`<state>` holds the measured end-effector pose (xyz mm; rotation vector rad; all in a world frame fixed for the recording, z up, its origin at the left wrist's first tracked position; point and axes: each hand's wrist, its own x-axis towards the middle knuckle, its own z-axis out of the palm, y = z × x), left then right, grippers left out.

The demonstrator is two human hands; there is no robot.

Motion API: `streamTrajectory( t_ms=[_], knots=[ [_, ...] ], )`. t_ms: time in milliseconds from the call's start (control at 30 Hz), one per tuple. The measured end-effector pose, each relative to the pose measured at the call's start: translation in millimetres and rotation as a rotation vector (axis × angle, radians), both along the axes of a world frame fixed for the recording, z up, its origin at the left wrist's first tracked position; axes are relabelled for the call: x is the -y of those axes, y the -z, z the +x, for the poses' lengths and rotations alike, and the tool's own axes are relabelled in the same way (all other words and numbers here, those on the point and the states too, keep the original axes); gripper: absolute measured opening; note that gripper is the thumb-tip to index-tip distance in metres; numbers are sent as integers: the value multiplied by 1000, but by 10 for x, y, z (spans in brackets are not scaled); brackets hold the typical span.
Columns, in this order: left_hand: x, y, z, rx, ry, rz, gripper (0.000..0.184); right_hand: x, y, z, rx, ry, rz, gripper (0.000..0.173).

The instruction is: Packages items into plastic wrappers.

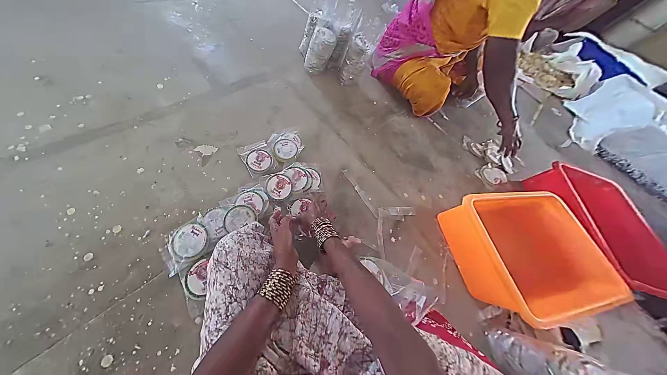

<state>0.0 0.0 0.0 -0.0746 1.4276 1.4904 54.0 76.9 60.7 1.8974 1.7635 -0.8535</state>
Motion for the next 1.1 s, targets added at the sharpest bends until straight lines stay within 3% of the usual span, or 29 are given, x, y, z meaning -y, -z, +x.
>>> streamTrajectory(
  t_ms=[67, 133, 200, 267, 333, 500, 633, 667, 733, 800, 833, 900, 967, 1000, 1033, 1100],
  knots=[
    [-22, 33, 16, -9, 23, 1, 54, -141, 325, 58, -7, 57, 15, 90],
    [-14, 72, 15, -32, 34, 25, 57, -209, 544, 205, -92, 106, 56, 80],
    [4, 87, 22, -61, 42, 47, 56, -162, 363, 270, -212, 186, 63, 58],
    [24, 90, 33, -53, 83, 64, 59, -132, -96, 249, -274, 245, -10, 54],
    [24, 120, 59, -15, 120, 117, 59, -237, -63, 372, -447, 268, 154, 47],
    [-18, -26, 198, 244, 130, 324, 25, -250, -339, 494, -628, 356, 302, 39],
    [18, -53, 173, 241, 109, 271, 38, -315, -509, 672, -640, 346, 476, 45],
    [14, -57, 161, 221, 105, 261, 38, -327, -564, 713, -698, 353, 484, 39],
    [1, -69, 157, 202, 106, 257, 33, -299, -712, 753, -808, 320, 375, 25],
    [10, -72, 154, 214, 132, 292, 46, -227, -775, 714, -791, 220, 240, 21],
    [17, -76, 156, 226, 136, 320, 52, -202, -719, 692, -715, 138, 215, 26],
    [23, -41, 158, 207, 144, 354, 50, -195, -506, 649, -482, -71, 211, 54],
    [23, -1, 172, 153, 128, 253, 42, -211, -377, 552, -221, -242, 145, 81],
    [14, -8, 162, 150, 135, 174, 51, -257, -357, 488, -147, -275, 110, 88],
    [3, -4, 153, 150, 141, 108, 59, -322, -354, 425, -118, -287, 96, 89],
    [-12, 41, 158, 152, 139, 17, 65, -492, -318, 312, -185, -280, 141, 75]
  ],
)
